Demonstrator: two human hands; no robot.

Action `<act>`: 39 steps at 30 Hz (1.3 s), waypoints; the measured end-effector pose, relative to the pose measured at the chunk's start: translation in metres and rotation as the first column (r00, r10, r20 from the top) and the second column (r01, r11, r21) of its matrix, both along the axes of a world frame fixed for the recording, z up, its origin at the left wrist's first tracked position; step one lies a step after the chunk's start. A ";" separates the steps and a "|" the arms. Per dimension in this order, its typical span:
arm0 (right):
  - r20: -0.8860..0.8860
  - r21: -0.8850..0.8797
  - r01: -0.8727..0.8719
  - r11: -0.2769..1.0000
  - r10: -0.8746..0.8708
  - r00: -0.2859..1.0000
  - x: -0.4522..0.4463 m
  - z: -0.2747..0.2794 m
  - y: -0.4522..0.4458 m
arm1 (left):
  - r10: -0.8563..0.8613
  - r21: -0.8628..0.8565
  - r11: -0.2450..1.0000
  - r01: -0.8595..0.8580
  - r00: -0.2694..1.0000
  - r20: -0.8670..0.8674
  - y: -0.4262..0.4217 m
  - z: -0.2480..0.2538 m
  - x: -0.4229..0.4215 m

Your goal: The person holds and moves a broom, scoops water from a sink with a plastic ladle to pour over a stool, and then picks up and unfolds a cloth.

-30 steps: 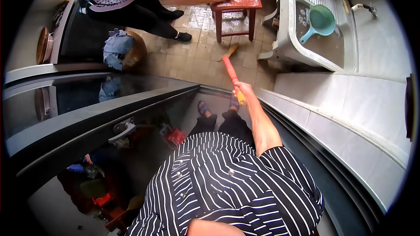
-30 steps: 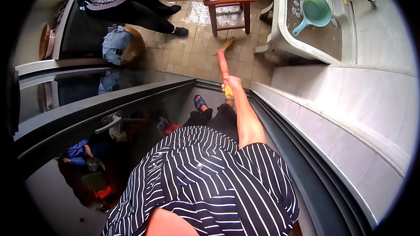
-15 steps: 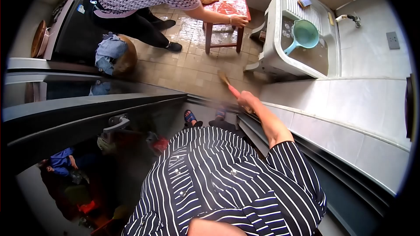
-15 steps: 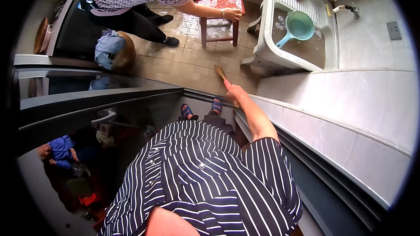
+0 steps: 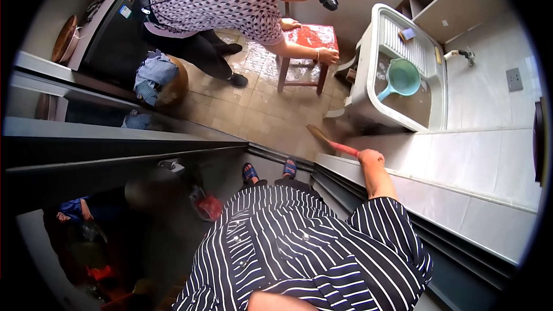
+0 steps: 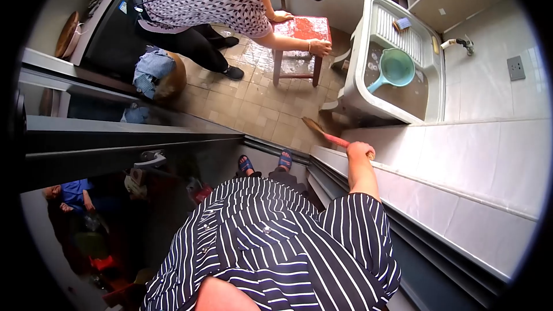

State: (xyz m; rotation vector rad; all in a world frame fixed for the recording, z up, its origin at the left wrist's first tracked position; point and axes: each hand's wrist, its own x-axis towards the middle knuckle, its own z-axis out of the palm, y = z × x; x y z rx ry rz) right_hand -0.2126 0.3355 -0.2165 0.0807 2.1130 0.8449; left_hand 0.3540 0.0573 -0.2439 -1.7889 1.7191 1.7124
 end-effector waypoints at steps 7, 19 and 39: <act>0.045 0.199 -0.054 0.979 0.046 0.998 -0.011 0.015 0.000 | 0.056 0.047 0.997 -0.059 0.997 0.051 0.006 -0.021 0.024; -0.621 -0.757 -0.497 0.423 -0.703 0.347 -0.137 0.052 -0.057 | -0.051 0.009 0.999 0.051 0.997 -0.056 0.001 -0.076 0.040; 0.296 -0.927 0.251 -0.279 -0.955 0.033 -0.239 -0.044 -0.030 | 0.294 -0.029 0.956 -0.294 0.940 0.172 0.047 0.024 0.011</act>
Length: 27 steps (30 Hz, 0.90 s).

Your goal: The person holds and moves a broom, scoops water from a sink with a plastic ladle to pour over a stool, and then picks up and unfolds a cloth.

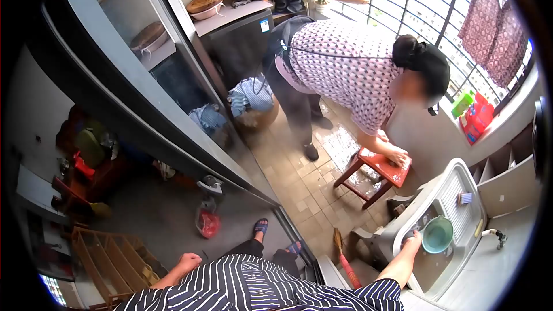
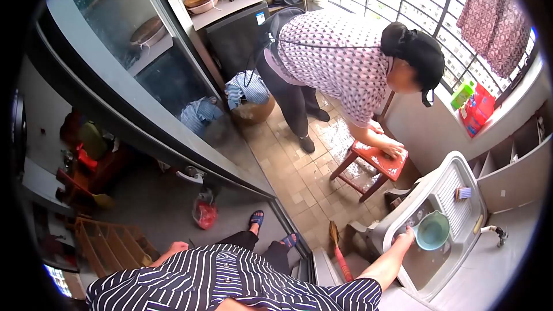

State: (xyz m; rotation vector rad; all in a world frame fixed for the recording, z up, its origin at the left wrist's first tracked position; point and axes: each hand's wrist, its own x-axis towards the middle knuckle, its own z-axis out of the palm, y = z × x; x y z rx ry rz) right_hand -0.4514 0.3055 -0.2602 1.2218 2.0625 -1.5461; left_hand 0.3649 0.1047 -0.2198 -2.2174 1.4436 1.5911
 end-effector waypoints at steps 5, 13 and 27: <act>0.139 -0.508 -0.030 0.861 0.116 0.983 -0.015 -0.015 0.007 | -0.085 -0.045 0.995 0.084 0.996 -0.017 -0.021 -0.008 -0.022; -0.083 -0.573 -0.085 0.815 0.045 0.996 -0.022 -0.018 0.000 | -0.206 -0.030 0.977 0.209 0.975 0.087 -0.035 -0.007 -0.055; 0.224 0.883 -0.434 0.179 0.652 0.725 0.055 0.072 0.022 | -0.317 0.063 0.938 0.340 0.919 -0.234 -0.050 -0.114 -0.064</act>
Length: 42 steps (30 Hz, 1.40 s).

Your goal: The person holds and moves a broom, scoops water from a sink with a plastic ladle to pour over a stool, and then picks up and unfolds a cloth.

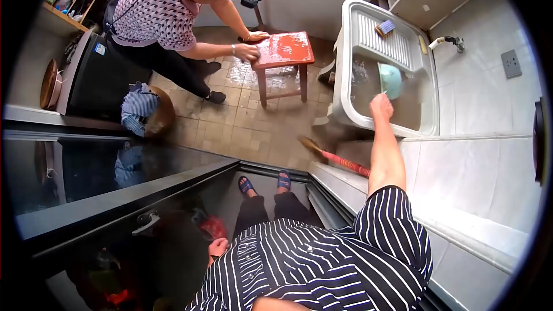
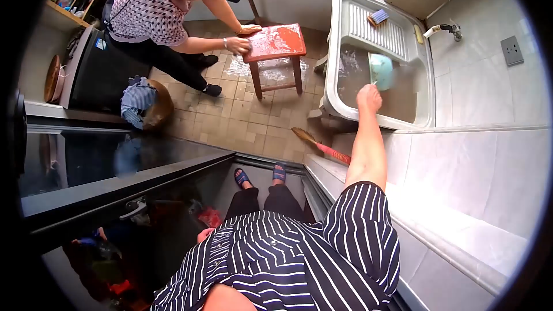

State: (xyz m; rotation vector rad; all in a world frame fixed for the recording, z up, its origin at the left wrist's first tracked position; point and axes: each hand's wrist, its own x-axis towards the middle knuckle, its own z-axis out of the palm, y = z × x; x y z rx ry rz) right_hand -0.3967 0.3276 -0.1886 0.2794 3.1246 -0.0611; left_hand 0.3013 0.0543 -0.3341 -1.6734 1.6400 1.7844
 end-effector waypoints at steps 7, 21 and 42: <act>0.449 -0.881 0.368 -0.298 -0.277 0.850 -0.002 -0.002 -0.016 | 0.009 0.030 1.000 -0.011 0.999 0.040 -0.042 0.040 -0.042; 0.131 -0.970 0.096 -0.221 -0.152 0.980 0.093 0.072 -0.086 | -0.167 -0.048 0.984 0.172 0.982 0.088 -0.128 0.016 0.001; 0.459 -0.889 0.454 0.066 0.140 0.878 0.128 -0.073 -0.223 | -0.075 0.032 0.997 0.072 0.987 0.142 -0.097 0.000 0.061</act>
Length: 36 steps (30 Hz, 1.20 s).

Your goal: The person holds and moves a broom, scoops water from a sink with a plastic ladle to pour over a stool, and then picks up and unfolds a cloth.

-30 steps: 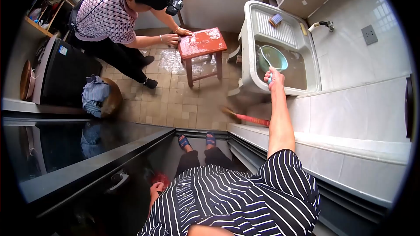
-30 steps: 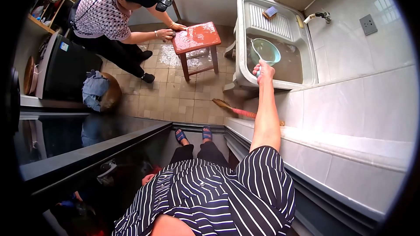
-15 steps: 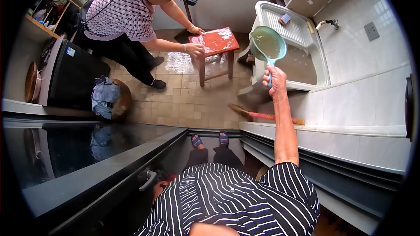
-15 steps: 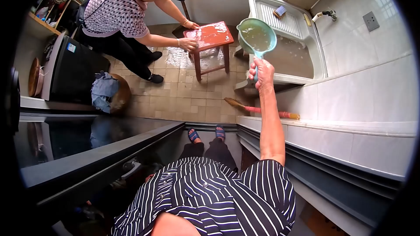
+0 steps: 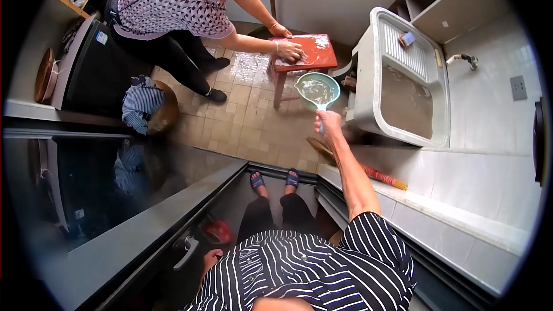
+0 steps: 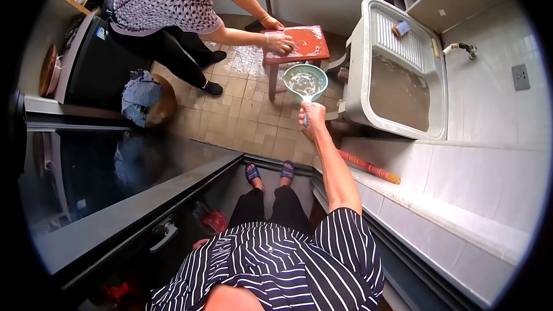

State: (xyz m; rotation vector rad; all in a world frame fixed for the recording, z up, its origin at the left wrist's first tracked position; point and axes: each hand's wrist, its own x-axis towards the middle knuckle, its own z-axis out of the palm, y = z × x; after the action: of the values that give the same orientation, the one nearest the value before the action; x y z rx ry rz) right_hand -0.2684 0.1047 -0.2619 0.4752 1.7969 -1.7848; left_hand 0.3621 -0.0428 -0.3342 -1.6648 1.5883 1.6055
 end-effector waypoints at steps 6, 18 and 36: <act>-0.039 0.078 0.005 0.997 -0.002 0.999 -0.083 -0.054 -0.035 | 0.171 0.149 0.974 -0.170 0.985 0.007 0.050 0.017 -0.015; -0.091 0.203 0.098 0.974 -0.081 0.993 -0.126 -0.088 0.007 | 0.294 0.182 0.932 -0.312 0.948 0.119 0.068 0.013 -0.080; -0.151 0.312 -0.099 0.945 0.152 0.977 -0.131 -0.091 -0.015 | 0.282 0.187 0.934 -0.304 0.950 0.137 0.058 0.008 -0.074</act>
State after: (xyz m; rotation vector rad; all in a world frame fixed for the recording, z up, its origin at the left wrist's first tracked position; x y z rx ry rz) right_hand -0.3998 0.0894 -0.3529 0.3189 2.1869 -1.5081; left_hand 0.2882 0.0157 -0.3267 -1.9052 1.1167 1.7183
